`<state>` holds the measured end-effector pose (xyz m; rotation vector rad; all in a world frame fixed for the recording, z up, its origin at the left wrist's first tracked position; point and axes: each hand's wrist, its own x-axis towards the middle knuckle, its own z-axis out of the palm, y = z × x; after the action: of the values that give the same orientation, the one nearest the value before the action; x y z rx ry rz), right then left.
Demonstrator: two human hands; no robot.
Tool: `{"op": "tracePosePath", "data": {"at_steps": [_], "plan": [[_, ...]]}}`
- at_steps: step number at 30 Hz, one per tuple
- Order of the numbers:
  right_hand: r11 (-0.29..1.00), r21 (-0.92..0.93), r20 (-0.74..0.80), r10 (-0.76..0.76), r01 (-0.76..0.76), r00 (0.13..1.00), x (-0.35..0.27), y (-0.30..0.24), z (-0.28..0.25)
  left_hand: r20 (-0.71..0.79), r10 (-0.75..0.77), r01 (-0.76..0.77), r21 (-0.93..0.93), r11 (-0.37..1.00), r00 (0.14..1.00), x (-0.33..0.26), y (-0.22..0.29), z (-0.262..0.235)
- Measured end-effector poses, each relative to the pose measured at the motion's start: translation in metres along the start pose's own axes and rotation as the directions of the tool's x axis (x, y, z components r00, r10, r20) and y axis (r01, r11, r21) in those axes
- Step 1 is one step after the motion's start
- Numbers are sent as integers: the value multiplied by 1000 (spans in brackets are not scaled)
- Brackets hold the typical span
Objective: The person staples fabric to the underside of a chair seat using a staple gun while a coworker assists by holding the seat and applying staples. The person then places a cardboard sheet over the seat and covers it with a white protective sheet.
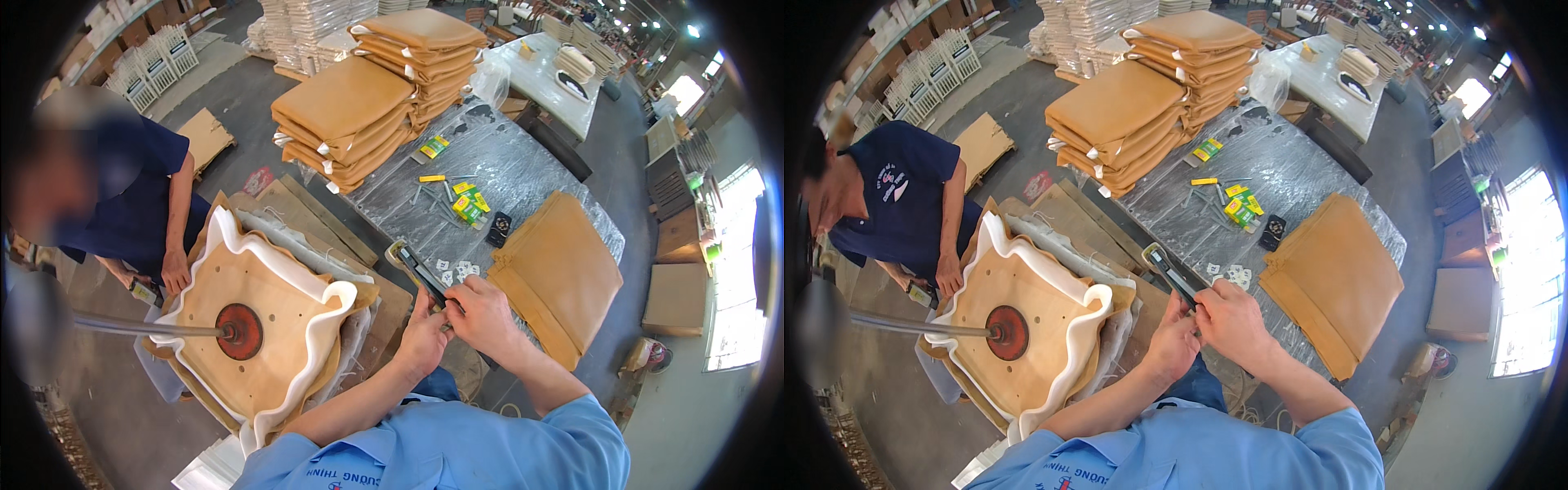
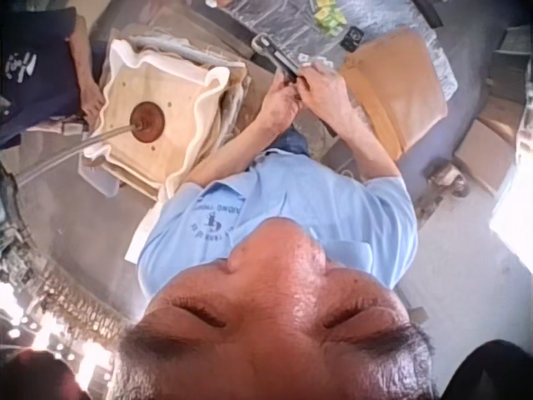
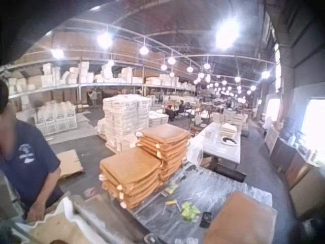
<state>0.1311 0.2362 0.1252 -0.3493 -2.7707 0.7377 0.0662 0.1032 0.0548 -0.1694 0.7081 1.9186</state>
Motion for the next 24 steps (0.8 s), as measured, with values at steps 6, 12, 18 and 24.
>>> {"op": "tracePosePath", "data": {"at_steps": [6, 12, 18, 24], "plan": [[998, -59, -1, 19, -19, 1000, -41, -43, -4, 55, -17, 17, -2, 1000, 998, -51, -17, -4], [999, -45, 11, 21, -20, 1000, -61, -46, -6, 128, -25, 26, -4, 1000, 991, -71, -37, -6], [879, 444, -137, 258, -173, 956, -70, 4, -12, 73, 64, -75, 171, 982, 995, -85, -46, 16], [-159, 744, 665, 258, -648, 701, -80, 85, 34, 91, -8, -15, 251, 968, 996, -87, -58, 46]]}}
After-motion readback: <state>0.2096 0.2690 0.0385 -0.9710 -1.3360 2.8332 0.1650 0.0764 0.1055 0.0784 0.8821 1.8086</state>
